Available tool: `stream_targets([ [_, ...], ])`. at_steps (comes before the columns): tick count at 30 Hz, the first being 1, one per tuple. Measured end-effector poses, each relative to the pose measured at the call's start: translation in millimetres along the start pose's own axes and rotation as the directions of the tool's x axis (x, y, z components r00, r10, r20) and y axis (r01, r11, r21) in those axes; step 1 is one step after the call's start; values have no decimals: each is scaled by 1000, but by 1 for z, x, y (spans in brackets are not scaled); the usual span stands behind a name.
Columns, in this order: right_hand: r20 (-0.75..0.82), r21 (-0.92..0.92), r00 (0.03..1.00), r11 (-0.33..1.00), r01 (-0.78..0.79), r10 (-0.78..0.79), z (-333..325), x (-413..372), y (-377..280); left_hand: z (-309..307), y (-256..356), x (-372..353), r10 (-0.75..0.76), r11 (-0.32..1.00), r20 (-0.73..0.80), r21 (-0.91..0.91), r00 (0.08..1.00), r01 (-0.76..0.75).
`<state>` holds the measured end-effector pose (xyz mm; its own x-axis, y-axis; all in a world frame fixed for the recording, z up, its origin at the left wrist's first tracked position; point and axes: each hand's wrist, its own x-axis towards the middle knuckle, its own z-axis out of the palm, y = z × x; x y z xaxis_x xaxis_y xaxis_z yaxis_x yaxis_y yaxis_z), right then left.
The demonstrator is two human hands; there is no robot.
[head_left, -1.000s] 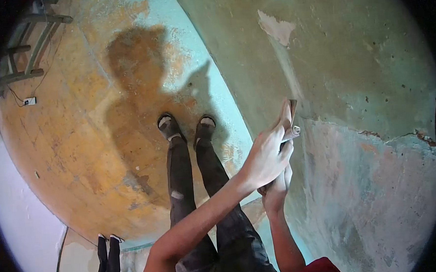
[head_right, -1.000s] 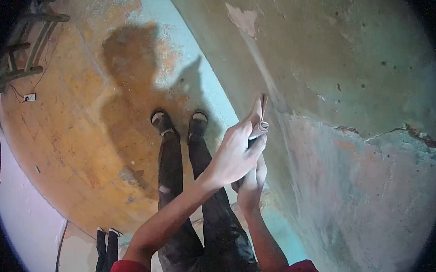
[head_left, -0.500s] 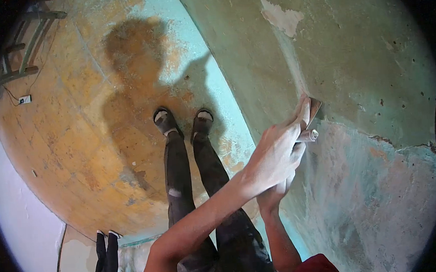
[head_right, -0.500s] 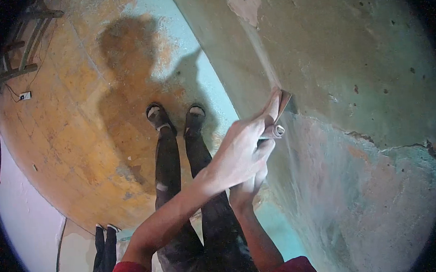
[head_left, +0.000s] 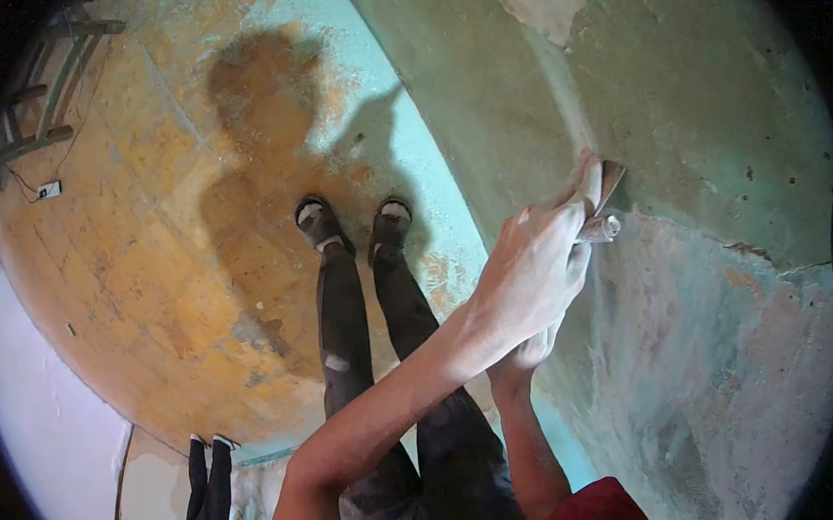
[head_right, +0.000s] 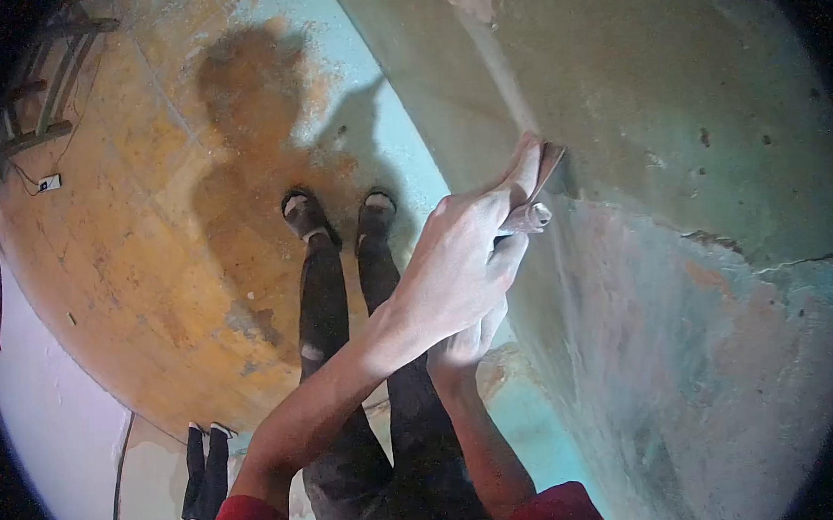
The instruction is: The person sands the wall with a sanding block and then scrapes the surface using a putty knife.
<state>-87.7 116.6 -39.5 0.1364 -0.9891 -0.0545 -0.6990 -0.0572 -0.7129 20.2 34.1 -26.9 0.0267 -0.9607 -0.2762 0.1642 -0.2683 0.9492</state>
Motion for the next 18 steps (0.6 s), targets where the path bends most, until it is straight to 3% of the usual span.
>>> stream_targets([
  [1,-31,-103,996,991,83,-87,3,-8,6,-1,-1,-1,21,999,-1,42,1000,-21],
  [3,-26,-62,999,998,23,-25,-9,-9,13,10,-5,-4,8,1000,5,-28,1000,-7],
  [5,79,-299,975,928,221,-206,-21,5,2,24,-6,-7,126,989,-195,-54,973,-139],
  [6,103,-57,993,997,-43,49,-25,16,-12,23,-6,-6,134,988,-200,-49,971,-147],
  [8,119,-65,992,998,-26,33,-22,17,-9,17,1,-4,-11,1000,-101,-13,995,10],
  [11,112,-31,991,997,-68,71,-20,12,-13,8,6,-4,4,1000,-71,-6,997,-4],
  [12,91,14,991,994,-104,102,-20,13,-17,12,2,-3,-68,998,-18,-17,998,68],
  [13,67,58,989,989,-133,129,-21,14,-20,18,2,-6,-66,998,-17,-17,998,66],
  [15,46,39,994,994,-98,96,-30,8,-11,28,4,-14,94,995,-173,-21,981,-99],
  [18,155,147,971,967,-206,183,-31,9,-1,15,10,-5,-9,1000,-112,-23,994,7],
])
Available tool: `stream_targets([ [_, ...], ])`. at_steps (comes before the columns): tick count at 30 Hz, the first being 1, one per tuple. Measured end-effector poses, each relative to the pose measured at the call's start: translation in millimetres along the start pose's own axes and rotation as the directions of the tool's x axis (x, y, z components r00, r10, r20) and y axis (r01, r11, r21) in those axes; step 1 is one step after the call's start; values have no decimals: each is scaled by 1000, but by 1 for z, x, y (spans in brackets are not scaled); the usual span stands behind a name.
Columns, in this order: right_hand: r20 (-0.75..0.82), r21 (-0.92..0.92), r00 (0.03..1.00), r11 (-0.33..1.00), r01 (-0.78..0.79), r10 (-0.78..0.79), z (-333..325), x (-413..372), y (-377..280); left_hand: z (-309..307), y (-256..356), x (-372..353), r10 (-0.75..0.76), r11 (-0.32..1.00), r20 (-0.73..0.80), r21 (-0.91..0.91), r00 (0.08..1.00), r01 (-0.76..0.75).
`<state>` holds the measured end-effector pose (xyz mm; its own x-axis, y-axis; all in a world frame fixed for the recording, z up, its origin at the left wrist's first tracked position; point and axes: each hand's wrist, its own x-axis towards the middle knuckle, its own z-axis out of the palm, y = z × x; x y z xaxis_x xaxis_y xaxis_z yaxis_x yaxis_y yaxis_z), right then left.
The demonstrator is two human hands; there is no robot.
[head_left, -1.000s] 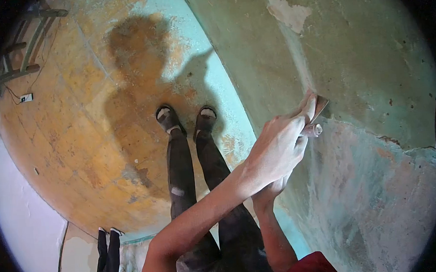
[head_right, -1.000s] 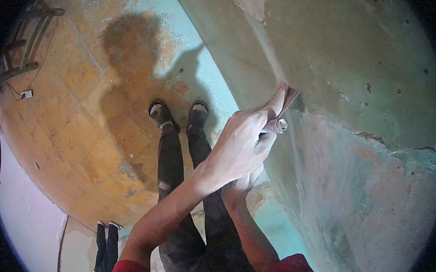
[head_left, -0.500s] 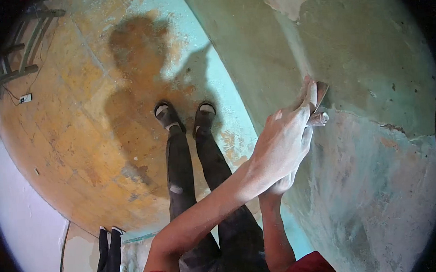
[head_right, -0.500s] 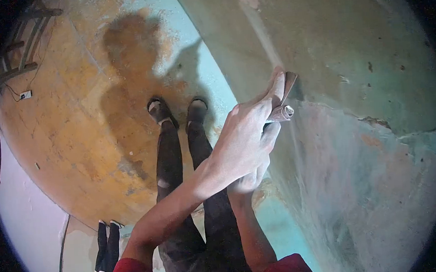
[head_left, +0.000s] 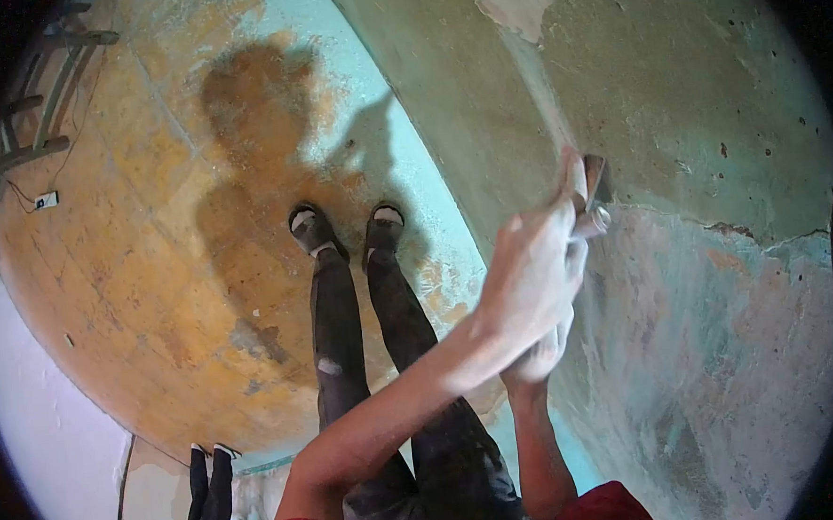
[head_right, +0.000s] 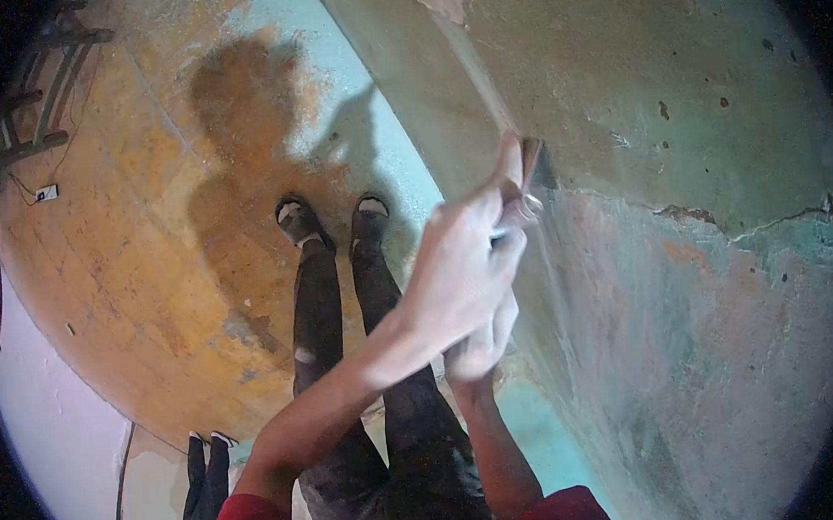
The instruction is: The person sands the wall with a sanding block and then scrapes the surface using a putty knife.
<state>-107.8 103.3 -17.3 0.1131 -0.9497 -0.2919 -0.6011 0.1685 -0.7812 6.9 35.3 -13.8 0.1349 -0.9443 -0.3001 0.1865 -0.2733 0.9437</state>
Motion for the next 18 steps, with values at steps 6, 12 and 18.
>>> stream_targets([
  [6,-101,-69,991,994,80,-87,3,-11,-4,19,-10,-10,106,992,-151,-47,983,-115],
  [12,29,388,990,911,-142,142,11,18,-11,-20,46,16,-194,981,-55,-6,979,194],
  [18,24,318,996,944,-84,81,-12,-7,-10,9,13,-8,-156,986,35,-50,987,158],
])
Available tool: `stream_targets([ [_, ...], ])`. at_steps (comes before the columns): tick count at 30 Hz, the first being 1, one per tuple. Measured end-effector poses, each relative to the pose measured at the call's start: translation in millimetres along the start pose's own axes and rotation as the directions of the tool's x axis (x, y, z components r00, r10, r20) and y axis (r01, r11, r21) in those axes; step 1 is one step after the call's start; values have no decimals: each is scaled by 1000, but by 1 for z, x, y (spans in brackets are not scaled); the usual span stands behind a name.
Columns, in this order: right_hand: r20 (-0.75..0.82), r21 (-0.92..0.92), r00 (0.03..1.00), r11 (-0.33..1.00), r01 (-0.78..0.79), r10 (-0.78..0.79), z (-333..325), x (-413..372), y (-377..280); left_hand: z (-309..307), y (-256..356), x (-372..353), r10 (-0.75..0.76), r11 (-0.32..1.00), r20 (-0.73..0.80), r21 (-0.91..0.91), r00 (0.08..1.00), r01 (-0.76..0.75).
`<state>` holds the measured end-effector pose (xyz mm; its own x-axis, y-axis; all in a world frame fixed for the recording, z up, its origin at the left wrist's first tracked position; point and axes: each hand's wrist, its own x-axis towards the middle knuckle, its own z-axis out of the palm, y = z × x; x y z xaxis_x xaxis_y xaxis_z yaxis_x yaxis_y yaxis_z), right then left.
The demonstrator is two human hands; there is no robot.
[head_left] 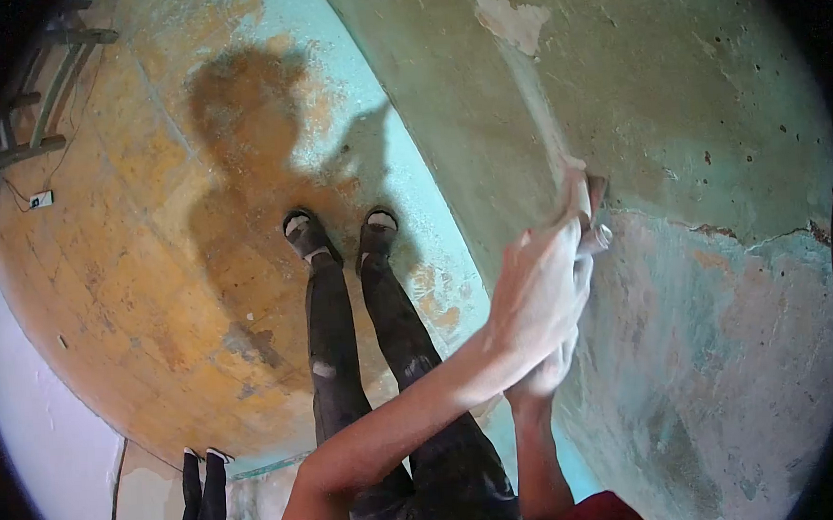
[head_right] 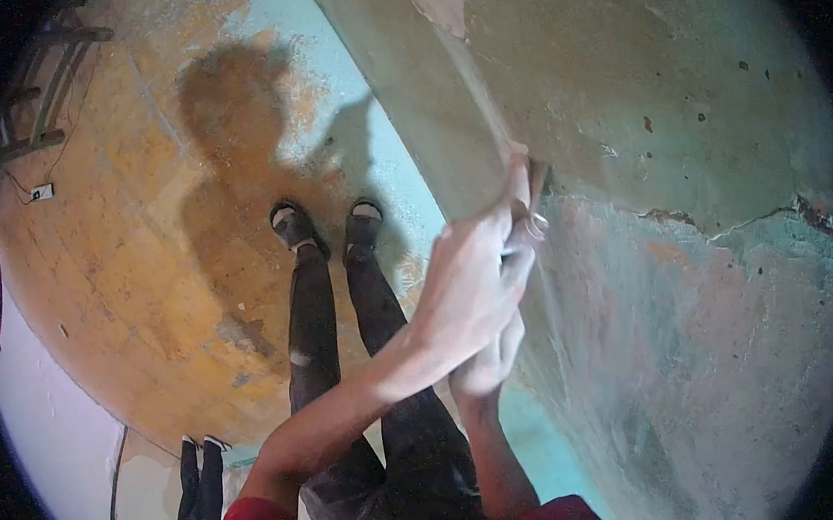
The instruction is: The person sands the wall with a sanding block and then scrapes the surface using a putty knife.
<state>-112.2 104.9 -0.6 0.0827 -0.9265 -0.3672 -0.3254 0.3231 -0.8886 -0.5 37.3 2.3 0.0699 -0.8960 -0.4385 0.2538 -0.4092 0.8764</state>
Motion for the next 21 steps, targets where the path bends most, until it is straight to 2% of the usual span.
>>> stream_targets([
  [1,-4,-4,1000,1000,3,-3,1,2,-1,-4,1,3,3,1000,5,-4,1000,-3],
  [4,-29,-396,982,904,160,-186,21,5,-1,-13,1,8,85,993,-42,84,995,-81],
  [5,-33,-395,984,906,150,-177,18,-1,-2,-7,-3,3,76,994,-38,86,996,-72],
  [7,6,-577,956,780,243,-294,6,-5,-9,8,-5,-2,232,971,-176,-14,957,-238],
  [8,-48,-421,991,902,96,-128,7,-3,-20,9,-4,-1,170,985,-147,-15,974,-174],
  [13,-109,-270,986,958,93,-126,14,-7,1,-5,-1,-1,108,990,-63,97,992,-102],
  [14,-18,-177,996,981,80,-84,-1,-9,0,2,-1,-5,114,992,-89,69,989,-108],
  [15,77,-84,995,994,68,-62,-9,-8,-2,9,0,-5,130,991,-117,40,985,-126],
  [16,-29,60,1000,998,-9,11,-2,-8,-7,9,0,-1,316,949,-203,67,927,-309],
  [17,-30,56,1000,998,-6,7,4,-8,-8,9,2,-2,319,948,-203,63,926,-313],
  [19,-41,98,999,994,37,-33,13,-6,-8,-1,9,-4,76,976,-60,208,995,-62],
  [20,-68,19,998,1000,-10,12,11,-14,7,-4,6,-4,109,984,-43,148,993,-101],
  [21,-67,24,998,1000,-18,20,10,-18,9,-2,3,-7,101,984,-43,153,994,-93],
])
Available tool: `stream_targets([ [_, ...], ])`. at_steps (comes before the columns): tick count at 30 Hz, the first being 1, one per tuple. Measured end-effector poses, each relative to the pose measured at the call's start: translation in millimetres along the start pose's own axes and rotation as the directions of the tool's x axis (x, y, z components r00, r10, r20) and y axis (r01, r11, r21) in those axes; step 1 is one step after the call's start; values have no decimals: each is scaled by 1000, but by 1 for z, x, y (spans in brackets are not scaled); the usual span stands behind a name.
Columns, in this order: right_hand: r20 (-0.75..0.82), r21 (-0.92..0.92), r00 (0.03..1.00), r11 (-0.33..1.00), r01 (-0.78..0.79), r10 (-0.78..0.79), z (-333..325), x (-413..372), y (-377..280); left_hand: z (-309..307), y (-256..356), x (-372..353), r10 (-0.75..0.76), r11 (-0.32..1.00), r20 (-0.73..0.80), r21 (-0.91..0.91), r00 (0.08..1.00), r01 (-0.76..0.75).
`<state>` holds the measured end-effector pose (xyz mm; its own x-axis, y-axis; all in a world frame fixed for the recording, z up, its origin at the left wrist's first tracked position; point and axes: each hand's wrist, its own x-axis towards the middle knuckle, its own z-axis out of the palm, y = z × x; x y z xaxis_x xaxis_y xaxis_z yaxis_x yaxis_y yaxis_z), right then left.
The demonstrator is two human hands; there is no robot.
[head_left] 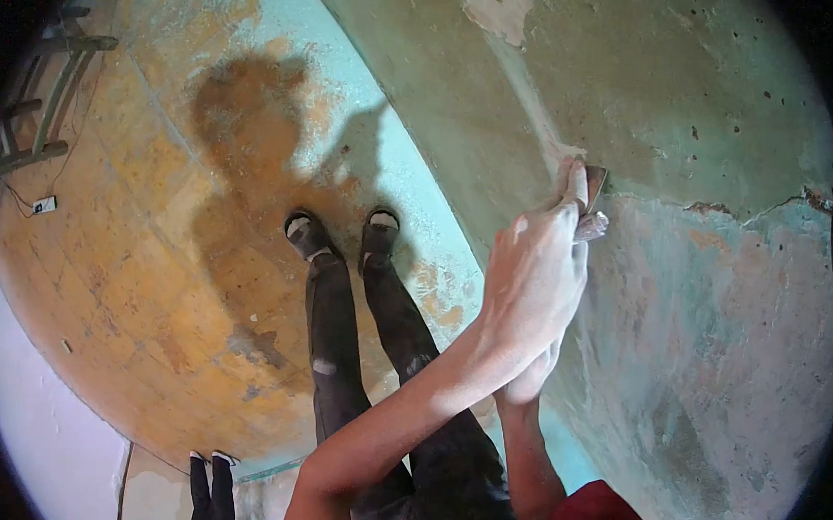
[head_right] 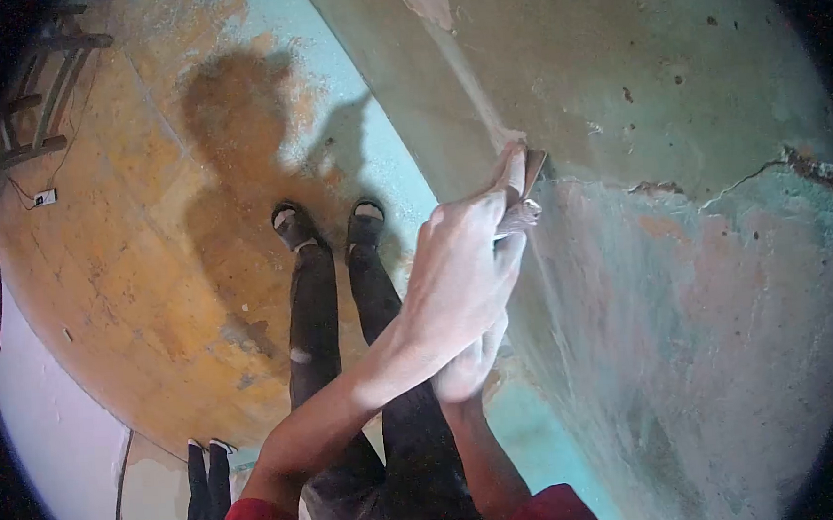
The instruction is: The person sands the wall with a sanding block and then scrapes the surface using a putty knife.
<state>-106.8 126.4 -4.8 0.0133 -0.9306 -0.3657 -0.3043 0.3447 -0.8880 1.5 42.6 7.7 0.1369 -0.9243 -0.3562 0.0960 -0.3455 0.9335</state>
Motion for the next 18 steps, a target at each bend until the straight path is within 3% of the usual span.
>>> stream_targets([
  [4,12,71,999,996,-45,44,-15,5,-19,21,0,-6,135,979,-119,-137,984,-151],
  [7,24,104,998,993,-60,58,-22,9,-26,12,15,-4,15,986,-94,-163,995,-30],
  [9,30,46,996,995,-88,87,-16,13,-19,-1,17,7,-118,990,78,-64,990,123],
  [10,31,48,995,995,-92,91,-16,11,-22,0,16,5,-122,990,77,-62,989,127],
  [12,47,102,993,988,-115,110,-16,6,-39,3,15,-2,-81,994,79,-66,994,86],
  [13,81,226,974,948,-225,212,-16,2,-48,8,17,0,71,996,-95,-53,993,-77],
  [14,79,222,974,949,-224,211,-12,1,-45,6,16,2,71,995,-95,-57,993,-77],
  [16,45,147,994,984,-104,99,1,1,-34,-5,14,6,-122,992,85,37,989,119],
  [17,46,147,994,983,-108,102,1,2,-32,-2,6,4,46,998,-26,36,999,-45],
  [18,40,137,997,988,-76,71,2,4,-31,0,5,2,39,999,-30,39,999,-38],
])
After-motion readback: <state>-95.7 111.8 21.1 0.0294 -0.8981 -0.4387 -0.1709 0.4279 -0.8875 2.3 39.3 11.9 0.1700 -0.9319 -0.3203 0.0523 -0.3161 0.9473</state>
